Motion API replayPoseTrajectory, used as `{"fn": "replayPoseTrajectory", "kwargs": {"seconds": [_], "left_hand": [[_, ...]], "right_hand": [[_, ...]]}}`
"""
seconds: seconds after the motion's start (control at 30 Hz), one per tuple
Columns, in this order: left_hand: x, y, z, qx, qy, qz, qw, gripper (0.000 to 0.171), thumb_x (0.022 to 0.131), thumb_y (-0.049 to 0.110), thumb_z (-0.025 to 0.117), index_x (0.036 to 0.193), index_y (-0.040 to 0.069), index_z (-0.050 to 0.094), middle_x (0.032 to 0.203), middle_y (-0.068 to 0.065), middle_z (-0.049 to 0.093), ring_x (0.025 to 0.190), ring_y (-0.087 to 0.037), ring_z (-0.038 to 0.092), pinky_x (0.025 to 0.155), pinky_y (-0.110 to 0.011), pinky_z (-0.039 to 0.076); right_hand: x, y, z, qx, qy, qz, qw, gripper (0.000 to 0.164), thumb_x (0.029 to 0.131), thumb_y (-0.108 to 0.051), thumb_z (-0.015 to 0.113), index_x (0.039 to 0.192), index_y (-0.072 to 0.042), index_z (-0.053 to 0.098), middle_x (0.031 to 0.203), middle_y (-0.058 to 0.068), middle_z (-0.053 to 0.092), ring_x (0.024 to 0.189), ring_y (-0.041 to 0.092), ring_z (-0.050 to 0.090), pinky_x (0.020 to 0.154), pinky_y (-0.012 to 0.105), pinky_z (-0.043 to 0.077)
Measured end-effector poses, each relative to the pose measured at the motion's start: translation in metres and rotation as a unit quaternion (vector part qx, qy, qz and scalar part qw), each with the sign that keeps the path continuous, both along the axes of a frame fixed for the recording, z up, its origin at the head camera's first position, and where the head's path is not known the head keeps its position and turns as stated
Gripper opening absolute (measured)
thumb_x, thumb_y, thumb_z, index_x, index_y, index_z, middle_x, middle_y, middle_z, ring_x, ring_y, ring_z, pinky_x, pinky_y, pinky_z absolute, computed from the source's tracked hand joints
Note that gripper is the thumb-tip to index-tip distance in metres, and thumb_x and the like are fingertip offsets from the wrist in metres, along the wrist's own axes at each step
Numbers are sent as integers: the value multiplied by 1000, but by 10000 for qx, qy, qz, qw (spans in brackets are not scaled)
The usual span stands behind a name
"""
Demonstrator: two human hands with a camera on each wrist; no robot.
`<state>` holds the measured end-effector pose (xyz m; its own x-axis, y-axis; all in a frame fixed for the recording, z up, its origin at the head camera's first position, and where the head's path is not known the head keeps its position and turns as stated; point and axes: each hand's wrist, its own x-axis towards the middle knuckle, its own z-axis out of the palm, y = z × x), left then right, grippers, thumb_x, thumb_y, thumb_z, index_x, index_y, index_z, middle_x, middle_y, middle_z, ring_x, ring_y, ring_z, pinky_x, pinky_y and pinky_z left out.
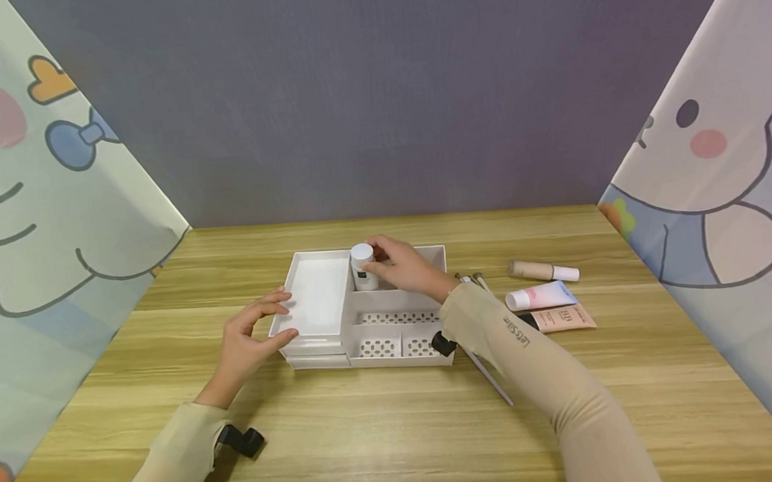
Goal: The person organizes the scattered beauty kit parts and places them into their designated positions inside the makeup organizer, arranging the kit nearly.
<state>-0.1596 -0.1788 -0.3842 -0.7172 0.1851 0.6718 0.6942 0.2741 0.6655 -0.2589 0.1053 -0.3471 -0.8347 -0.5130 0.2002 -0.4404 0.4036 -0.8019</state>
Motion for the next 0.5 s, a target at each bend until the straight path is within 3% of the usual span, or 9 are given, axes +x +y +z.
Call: {"fn": "replayPoseTrajectory", "kwargs": {"seconds": [0.23, 0.5], "left_hand": [[1, -1, 0, -10, -28, 26, 10000, 32, 65, -22, 81, 90, -9, 65, 113, -30, 66, 121, -41, 57, 107, -27, 43], [0, -1, 0, -26, 31, 10, 10000, 33, 64, -21, 81, 91, -9, 65, 113, -30, 65, 123, -34, 58, 106, -25, 43]], "right_hand": [[2, 0, 3, 26, -87, 36, 10000, 39, 100, -8, 61, 134, 7, 50, 123, 23, 61, 113, 35, 60, 93, 40, 55], [1, 9, 9, 162, 110, -173, 9997, 43, 98, -11, 64, 137, 2, 50, 127, 20, 60, 117, 36, 59, 98, 48, 51]]}}
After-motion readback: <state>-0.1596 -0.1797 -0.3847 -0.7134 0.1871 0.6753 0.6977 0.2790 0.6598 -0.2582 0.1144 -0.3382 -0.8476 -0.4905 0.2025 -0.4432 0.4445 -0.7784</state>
